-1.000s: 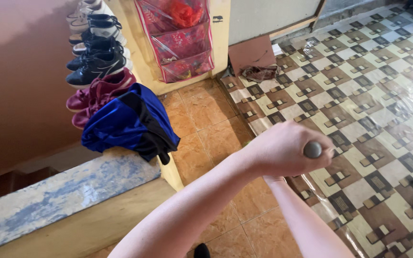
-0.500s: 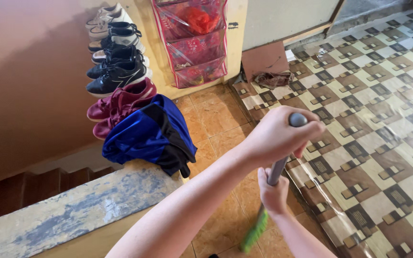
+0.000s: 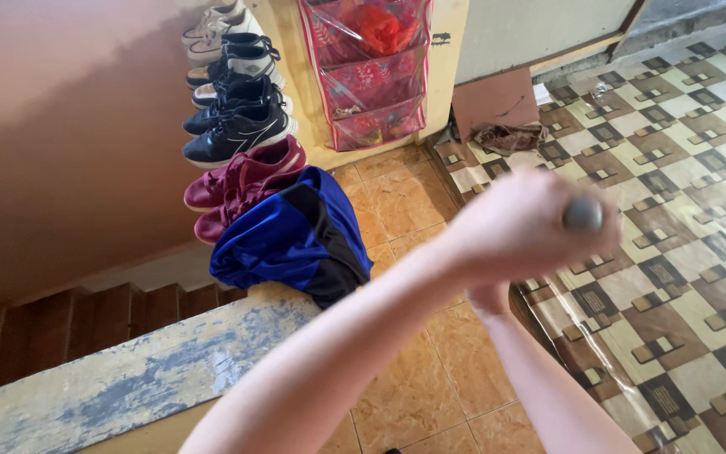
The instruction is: The person sweeps the floor using a broom, moving the broom across the tiled surface in a hallway and then into an adjacent room containing a bed.
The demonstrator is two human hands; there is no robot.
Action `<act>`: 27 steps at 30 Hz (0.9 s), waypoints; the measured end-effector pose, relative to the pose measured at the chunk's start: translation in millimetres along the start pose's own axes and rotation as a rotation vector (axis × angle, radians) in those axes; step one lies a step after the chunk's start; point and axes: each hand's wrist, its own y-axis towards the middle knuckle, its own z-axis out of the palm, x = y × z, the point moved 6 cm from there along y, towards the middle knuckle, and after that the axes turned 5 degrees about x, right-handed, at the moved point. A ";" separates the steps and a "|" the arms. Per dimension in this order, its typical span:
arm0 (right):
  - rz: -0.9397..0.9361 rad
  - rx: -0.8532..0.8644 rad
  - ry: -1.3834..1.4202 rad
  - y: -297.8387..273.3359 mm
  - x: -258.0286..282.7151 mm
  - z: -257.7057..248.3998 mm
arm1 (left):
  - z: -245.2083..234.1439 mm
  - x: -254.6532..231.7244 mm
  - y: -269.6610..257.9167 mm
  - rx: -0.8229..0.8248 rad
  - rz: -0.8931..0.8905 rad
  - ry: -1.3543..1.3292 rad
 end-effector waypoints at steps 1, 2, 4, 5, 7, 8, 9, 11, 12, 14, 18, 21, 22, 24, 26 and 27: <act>0.011 0.006 -0.017 -2.3 6.7 -1.7 | -15.0 1.2 4.3 -0.023 -0.018 -0.104; 0.099 0.005 -0.048 -9.1 9.4 -3.2 | -32.4 5.2 5.2 -0.046 -0.036 -0.209; 0.353 -0.007 -0.110 -26.3 7.7 0.5 | -56.8 13.3 6.0 -0.056 -0.060 -0.355; 0.395 0.014 -0.097 -34.2 8.7 6.3 | -63.6 19.6 4.3 -0.042 -0.068 -0.404; 0.480 0.055 -0.073 -50.9 6.2 19.0 | -63.9 31.9 -1.2 -0.021 -0.107 -0.442; 0.473 0.047 -0.074 -57.5 4.6 26.2 | -58.9 36.5 -5.5 -0.015 -0.138 -0.430; 0.466 0.038 -0.076 -63.7 0.2 34.5 | -54.7 40.9 -8.3 -0.007 -0.168 -0.420; 0.457 0.015 -0.034 -68.4 -18.0 42.1 | -48.2 42.9 -10.5 0.006 -0.190 -0.371; 0.454 0.001 0.010 -66.6 -32.4 49.2 | -44.0 42.1 -12.2 0.013 -0.203 -0.347; 0.344 -0.014 0.033 -61.4 -57.0 59.6 | -42.2 41.2 -15.0 -0.052 -0.204 -0.232; 0.056 -0.006 -0.118 -41.9 -95.9 71.7 | -38.4 44.6 -19.1 -0.064 -0.112 -0.020; 0.041 0.009 -0.119 -35.1 -110.1 81.4 | -20.9 50.5 -24.5 0.067 -0.165 0.032; 0.052 0.016 -0.100 -31.3 -108.7 80.6 | -16.9 48.2 -26.0 0.092 -0.151 0.075; 0.073 0.021 -0.066 -18.8 -98.0 73.8 | -10.1 40.2 -26.8 0.142 -0.121 0.160; 0.099 0.019 -0.035 -9.4 -77.6 69.2 | -16.4 32.4 -20.1 0.126 -0.094 0.109; 0.142 0.017 -0.033 -8.6 -66.8 63.5 | -20.6 28.9 -15.2 0.117 -0.080 0.080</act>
